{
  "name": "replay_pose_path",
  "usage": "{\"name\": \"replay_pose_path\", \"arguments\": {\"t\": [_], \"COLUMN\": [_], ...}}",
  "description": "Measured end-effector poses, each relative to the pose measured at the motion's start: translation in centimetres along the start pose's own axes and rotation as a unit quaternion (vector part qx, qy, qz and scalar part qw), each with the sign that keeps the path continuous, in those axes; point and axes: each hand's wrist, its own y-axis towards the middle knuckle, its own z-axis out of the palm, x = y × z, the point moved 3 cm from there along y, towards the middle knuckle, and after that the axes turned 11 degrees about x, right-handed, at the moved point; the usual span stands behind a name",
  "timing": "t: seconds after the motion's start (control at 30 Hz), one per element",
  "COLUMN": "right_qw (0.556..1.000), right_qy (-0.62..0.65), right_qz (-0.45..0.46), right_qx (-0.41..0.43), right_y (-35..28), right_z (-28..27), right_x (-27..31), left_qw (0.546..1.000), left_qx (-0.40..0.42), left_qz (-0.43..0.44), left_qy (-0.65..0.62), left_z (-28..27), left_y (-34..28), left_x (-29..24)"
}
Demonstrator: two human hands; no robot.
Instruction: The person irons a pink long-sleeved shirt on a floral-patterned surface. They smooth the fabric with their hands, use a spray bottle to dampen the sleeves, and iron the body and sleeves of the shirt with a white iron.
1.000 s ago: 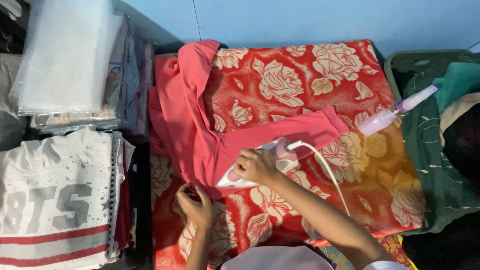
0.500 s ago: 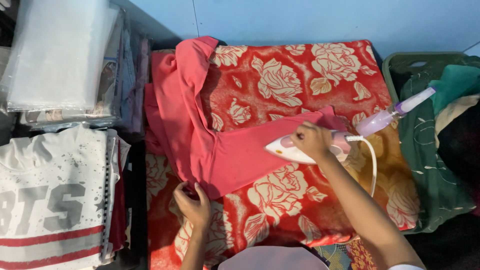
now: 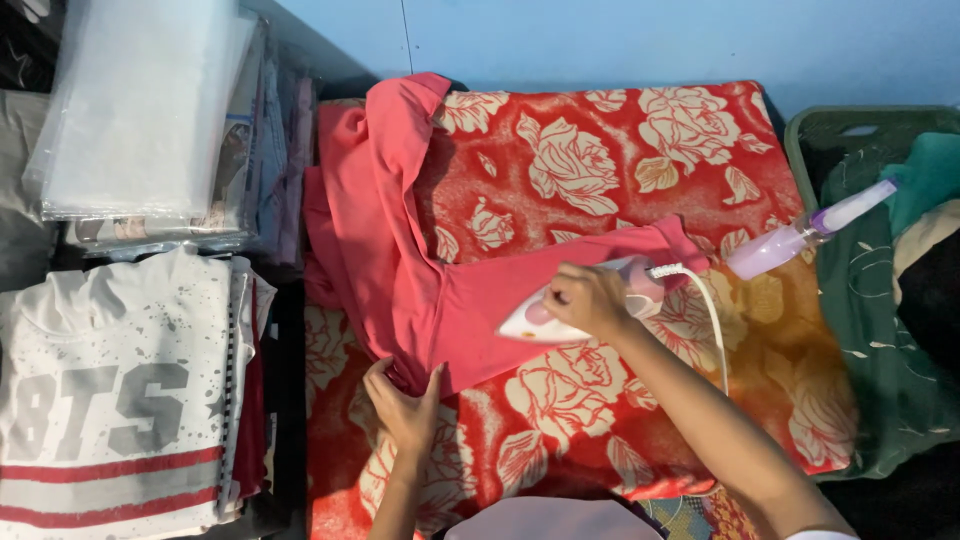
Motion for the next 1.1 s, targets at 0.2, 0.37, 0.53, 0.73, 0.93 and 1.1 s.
{"name": "replay_pose_path", "arguments": {"t": [0.2, 0.37, 0.53, 0.73, 0.93, 1.1], "right_qw": [0.990, 0.997, 0.987, 0.997, 0.988, 1.000], "right_qy": [-0.035, 0.002, -0.028, 0.027, -0.041, 0.016], "right_qz": [0.138, 0.033, 0.154, -0.044, 0.102, 0.000], "right_qx": [0.020, 0.077, -0.027, -0.063, -0.105, -0.014], "right_y": [2.8, 3.1, 6.2, 4.8, 7.8, 5.1], "right_z": [2.9, 3.8, 3.9, 2.1, 4.4, 3.8], "right_x": [0.4, 3.6, 5.2, 8.1, 6.5, 7.1], "left_qw": [1.000, 1.000, 1.000, 0.999, 1.000, 1.000], "left_qx": [-0.002, 0.006, 0.009, 0.009, 0.006, 0.005], "left_qz": [0.000, -0.014, -0.014, -0.038, -0.013, -0.015], "left_qy": [0.005, -0.001, 0.012, 0.007, 0.005, -0.005], "left_z": [0.2, 0.5, 0.5, 0.6, 0.4, 0.5], "left_y": [0.2, 0.3, 0.1, 0.0, -0.1, 0.0], "left_x": [0.1, 0.7, 0.9, 1.0, 0.8, 0.9]}}
